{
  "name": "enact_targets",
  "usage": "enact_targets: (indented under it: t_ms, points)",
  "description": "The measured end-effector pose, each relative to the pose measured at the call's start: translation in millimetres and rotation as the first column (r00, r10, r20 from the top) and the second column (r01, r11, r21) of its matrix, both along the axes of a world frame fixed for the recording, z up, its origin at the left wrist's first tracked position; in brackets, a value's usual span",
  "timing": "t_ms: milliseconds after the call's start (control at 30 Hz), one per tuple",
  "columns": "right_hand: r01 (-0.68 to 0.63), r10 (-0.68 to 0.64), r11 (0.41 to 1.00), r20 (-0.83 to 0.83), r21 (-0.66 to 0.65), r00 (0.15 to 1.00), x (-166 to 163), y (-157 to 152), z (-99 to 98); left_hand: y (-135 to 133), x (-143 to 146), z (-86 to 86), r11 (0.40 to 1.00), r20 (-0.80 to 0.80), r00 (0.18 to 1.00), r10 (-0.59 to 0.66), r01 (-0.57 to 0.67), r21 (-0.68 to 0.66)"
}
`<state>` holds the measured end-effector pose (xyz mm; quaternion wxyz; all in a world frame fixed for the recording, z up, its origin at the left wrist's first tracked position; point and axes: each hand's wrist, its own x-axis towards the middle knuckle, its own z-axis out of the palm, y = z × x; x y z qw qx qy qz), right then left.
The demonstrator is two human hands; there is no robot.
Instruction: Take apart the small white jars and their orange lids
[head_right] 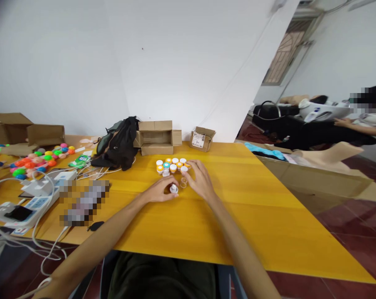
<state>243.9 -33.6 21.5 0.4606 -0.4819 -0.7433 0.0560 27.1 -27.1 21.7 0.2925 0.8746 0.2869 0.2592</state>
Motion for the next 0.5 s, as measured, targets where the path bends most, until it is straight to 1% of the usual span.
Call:
enact_targets:
  t_ms: [67,133,200,300,400,500]
  points:
    - [-0.005,0.003,1.0,0.082,0.021,0.997,-6,16,14.2,1,2,-1.4,1.0,-0.005,1.0,-0.002,0.002,0.007]
    - [-0.058,0.057,0.998,0.187,-0.003,0.981,-22,34,28.4,2,3,-2.9,1.0,-0.006,1.0,-0.01,0.01,0.01]
    - [-0.13,0.147,0.989,0.307,-0.073,0.94,-45,49,40.2,3,4,-4.1,1.0,-0.009,1.0,-0.016,0.017,0.01]
    - [-0.197,0.274,0.958,0.468,-0.207,0.84,-81,62,50.0,3,3,-5.4,0.999,-0.004,1.0,-0.031,0.031,0.017]
    - [-0.169,0.34,0.932,0.607,-0.321,0.718,-100,65,51.2,2,3,-5.9,1.0,0.012,1.0,-0.026,0.026,0.017]
    - [-0.082,0.338,0.924,0.701,-0.372,0.628,-97,64,50.1,2,3,-5.4,1.0,-0.002,1.0,-0.022,0.022,0.009]
